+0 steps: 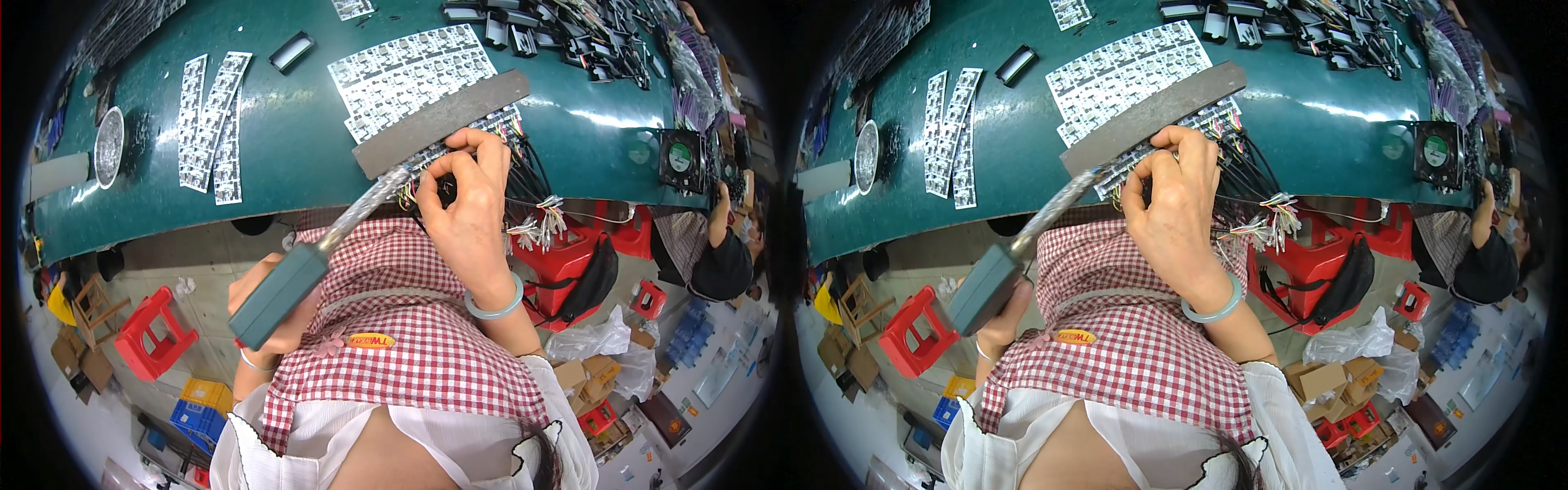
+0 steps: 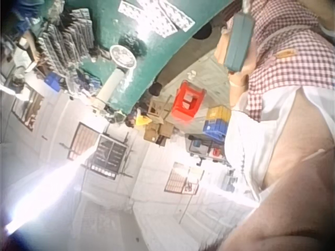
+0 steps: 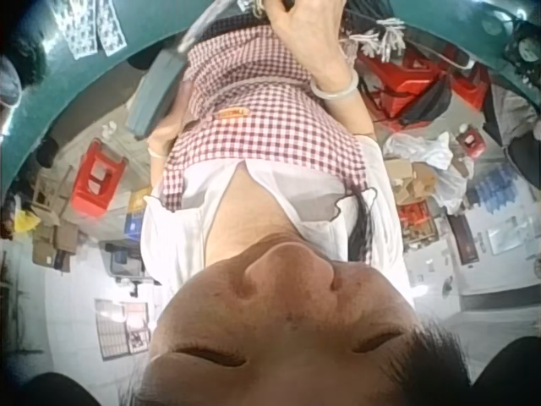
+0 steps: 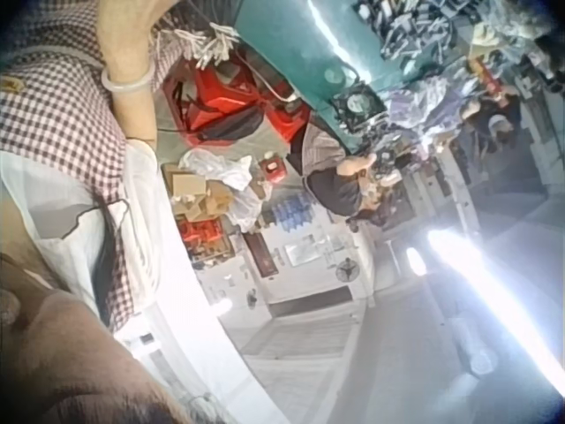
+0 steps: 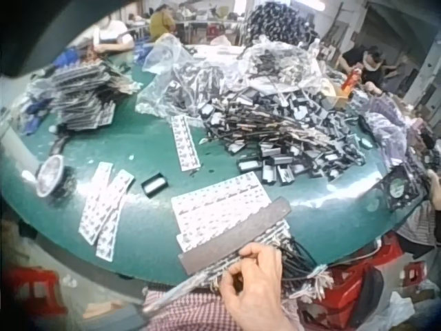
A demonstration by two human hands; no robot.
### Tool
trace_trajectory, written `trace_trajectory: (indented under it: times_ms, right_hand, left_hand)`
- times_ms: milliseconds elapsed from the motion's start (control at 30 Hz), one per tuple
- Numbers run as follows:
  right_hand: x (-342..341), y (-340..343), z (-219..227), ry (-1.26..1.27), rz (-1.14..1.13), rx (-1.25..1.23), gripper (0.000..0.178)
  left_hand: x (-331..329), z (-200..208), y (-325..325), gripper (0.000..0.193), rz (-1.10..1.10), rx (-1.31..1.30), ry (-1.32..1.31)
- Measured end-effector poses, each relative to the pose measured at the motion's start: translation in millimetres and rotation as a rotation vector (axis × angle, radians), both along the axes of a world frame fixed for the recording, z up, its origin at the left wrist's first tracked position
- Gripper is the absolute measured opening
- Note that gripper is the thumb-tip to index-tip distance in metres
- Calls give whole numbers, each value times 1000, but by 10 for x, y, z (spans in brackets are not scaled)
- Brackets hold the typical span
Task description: Connecting wiring harnesses to LED circuit board strips using a heat gun.
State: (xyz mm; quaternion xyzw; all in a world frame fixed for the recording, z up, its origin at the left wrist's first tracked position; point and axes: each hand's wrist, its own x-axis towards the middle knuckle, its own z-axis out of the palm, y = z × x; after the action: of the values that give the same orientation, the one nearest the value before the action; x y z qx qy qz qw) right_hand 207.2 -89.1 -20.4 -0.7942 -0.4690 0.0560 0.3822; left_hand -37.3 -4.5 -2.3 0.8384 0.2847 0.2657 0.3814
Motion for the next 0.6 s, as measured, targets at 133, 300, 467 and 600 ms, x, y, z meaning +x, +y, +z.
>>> trace_trajectory:
  times_ms: [133,300,467,600]
  right_hand:
    - [30,22,19,-68,-4,67,14]
    - [57,-5,41,-17,-61,81,16]
    - [-50,-72,34,15,-36,121,17]
    - [-63,-137,24,26,-64,113,18]
  left_hand:
    - [-146,-65,-94,23,185,-118,38]
    - [-294,-323,-235,27,321,-431,8]
    - [-306,-222,-212,41,345,-681,141]
    - [-302,-441,-197,41,399,-557,-146]
